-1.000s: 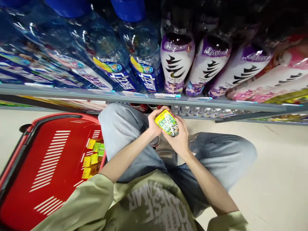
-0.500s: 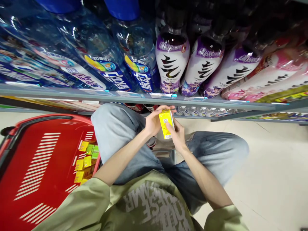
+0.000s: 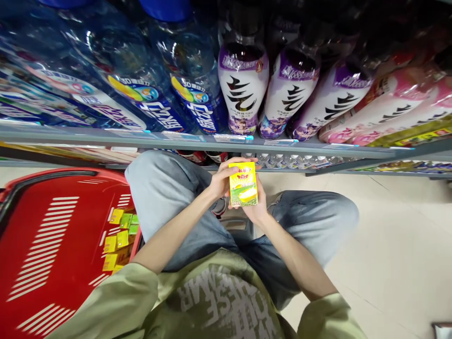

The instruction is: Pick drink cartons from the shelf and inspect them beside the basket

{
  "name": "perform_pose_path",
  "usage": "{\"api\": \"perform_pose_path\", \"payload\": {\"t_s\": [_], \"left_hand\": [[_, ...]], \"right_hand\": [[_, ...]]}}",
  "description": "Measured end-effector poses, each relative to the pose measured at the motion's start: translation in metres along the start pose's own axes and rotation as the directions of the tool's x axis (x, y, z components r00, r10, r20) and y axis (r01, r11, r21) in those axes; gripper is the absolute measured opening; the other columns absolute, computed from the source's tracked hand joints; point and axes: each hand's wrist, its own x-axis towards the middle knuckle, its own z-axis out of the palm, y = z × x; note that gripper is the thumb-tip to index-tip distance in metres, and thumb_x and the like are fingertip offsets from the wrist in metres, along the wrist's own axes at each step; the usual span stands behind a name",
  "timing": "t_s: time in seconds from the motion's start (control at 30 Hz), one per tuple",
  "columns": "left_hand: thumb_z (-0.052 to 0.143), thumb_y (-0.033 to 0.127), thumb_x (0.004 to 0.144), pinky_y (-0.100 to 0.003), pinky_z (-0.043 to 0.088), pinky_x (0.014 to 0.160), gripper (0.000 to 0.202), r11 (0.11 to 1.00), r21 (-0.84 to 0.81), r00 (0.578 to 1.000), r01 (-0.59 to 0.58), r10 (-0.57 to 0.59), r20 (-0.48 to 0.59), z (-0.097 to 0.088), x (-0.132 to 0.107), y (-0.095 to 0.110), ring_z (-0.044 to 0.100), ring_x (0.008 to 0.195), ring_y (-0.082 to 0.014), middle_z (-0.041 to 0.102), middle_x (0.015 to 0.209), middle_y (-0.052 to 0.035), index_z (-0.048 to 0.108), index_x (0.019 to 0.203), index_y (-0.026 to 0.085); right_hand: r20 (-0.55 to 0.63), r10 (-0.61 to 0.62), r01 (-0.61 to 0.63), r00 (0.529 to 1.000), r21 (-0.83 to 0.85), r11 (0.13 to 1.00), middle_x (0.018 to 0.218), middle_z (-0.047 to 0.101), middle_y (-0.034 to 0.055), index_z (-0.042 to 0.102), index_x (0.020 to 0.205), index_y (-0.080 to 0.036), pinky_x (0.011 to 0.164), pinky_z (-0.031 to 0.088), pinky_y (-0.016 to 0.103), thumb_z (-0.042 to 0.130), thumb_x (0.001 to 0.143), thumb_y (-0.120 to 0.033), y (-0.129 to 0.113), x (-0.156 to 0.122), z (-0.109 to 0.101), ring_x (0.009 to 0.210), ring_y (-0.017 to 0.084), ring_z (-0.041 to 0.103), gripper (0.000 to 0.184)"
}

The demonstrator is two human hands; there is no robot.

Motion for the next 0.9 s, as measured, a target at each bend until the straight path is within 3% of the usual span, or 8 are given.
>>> {"api": "perform_pose_path", "payload": {"t_s": [0.13, 0.33, 0.47, 0.7, 0.9], "left_hand": [[0.077, 0.047, 0.079, -0.043, 0.055, 0.091, 0.035, 1.000, 0.028, 0.999, -0.004, 0.005, -0.044, -0.0031, 0.0012, -0.0035, 0.068, 0.115, -0.0392, 0.077, 0.123, -0.0086, 0.078, 0.101, 0.020], [0.072, 0.051, 0.082, -0.038, 0.057, 0.082, 0.042, 1.000, -0.012, 0.999, -0.009, 0.009, -0.041, -0.0022, 0.0035, -0.0049, 0.071, 0.116, -0.0368, 0.076, 0.122, -0.0120, 0.073, 0.109, 0.020], [0.074, 0.051, 0.081, -0.041, 0.057, 0.091, 0.042, 0.997, -0.078, 1.000, -0.009, 0.008, -0.011, 0.0023, 0.0029, -0.0026, 0.070, 0.119, -0.0366, 0.077, 0.119, -0.0123, 0.072, 0.108, 0.019], [0.076, 0.049, 0.077, -0.044, 0.054, 0.101, 0.044, 0.999, -0.036, 1.000, -0.024, 0.024, -0.016, 0.0051, 0.0041, -0.0044, 0.068, 0.122, -0.0352, 0.075, 0.126, -0.0117, 0.070, 0.110, 0.020], [0.073, 0.053, 0.080, -0.048, 0.052, 0.106, 0.045, 0.998, -0.032, 0.999, -0.046, 0.046, 0.007, -0.0019, 0.0054, -0.0092, 0.068, 0.124, -0.0354, 0.074, 0.129, -0.0101, 0.069, 0.112, 0.021]], "right_hand": [[-0.027, -0.050, 0.050, 0.998, 0.018, 0.999, 0.091, 0.074, 0.0061, 0.067, 0.118, -0.027, 0.063, 0.055, 0.038, 0.062, 0.078, -0.082, 0.0029, 0.0021, 0.0040, 0.085, 0.030, 0.071, 0.068], [-0.025, -0.030, 0.032, 0.999, 0.080, 0.996, 0.086, 0.075, 0.0053, 0.068, 0.106, -0.026, 0.062, 0.055, 0.038, 0.065, 0.078, -0.079, 0.0051, 0.0039, 0.0033, 0.087, 0.031, 0.073, 0.060], [-0.042, -0.013, 0.018, 0.999, 0.111, 0.994, 0.084, 0.075, 0.0052, 0.068, 0.100, -0.026, 0.067, 0.058, 0.041, 0.066, 0.078, -0.078, 0.0057, 0.0049, 0.0009, 0.086, 0.031, 0.073, 0.057], [0.013, -0.038, 0.034, 0.999, 0.237, 0.971, 0.087, 0.074, 0.0039, 0.073, 0.102, -0.023, 0.051, 0.048, 0.030, 0.069, 0.083, -0.067, 0.0038, 0.0064, -0.0040, 0.073, 0.023, 0.066, 0.048], [0.073, -0.039, 0.021, 0.997, 0.234, 0.972, 0.084, 0.074, 0.0074, 0.073, 0.097, -0.020, 0.055, 0.053, 0.034, 0.059, 0.091, -0.066, 0.0031, 0.0066, -0.0032, 0.079, 0.027, 0.069, 0.048]]}}
